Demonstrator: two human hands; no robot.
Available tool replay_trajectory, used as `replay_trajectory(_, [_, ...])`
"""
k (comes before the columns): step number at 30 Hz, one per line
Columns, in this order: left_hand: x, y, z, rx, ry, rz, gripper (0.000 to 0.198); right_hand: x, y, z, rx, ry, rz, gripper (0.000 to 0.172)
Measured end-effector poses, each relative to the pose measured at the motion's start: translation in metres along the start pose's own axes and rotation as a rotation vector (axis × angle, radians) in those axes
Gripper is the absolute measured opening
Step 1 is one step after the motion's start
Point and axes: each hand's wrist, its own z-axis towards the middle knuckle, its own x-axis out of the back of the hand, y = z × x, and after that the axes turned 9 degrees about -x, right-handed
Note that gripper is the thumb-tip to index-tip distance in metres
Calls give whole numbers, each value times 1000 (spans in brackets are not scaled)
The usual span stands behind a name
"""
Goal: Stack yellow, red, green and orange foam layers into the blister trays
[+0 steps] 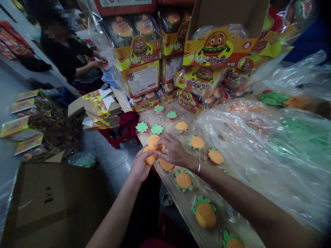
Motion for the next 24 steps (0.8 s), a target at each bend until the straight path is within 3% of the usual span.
replay_trajectory(4, [-5,1,-8,-30,-155,143,36,6,3,0,-180,-134,154,17])
replay_trajectory(9, [-5,-1,-7,-13,-186,273,28,12,12,-3,-311,-231,316,8])
replay_trajectory(11, [-5,-3,-4,-61,-159,314,28,10,15,-4,-385,-219,410,15])
replay_trajectory(14, [-7,-6,-3,-234,-138,442,27,7,17,-6,-486,-185,538,43])
replay_trajectory(16, [-8,-5,-3,-289,-164,500,27,8,19,-6,-501,-181,552,47])
replay_trajectory(20, [-9,-1,1,-58,-128,296,19,16,20,-7,-464,-193,546,27])
replay_trajectory(24, [-9,6,8,211,-1,38,27,23,25,-14,-494,-134,672,24])
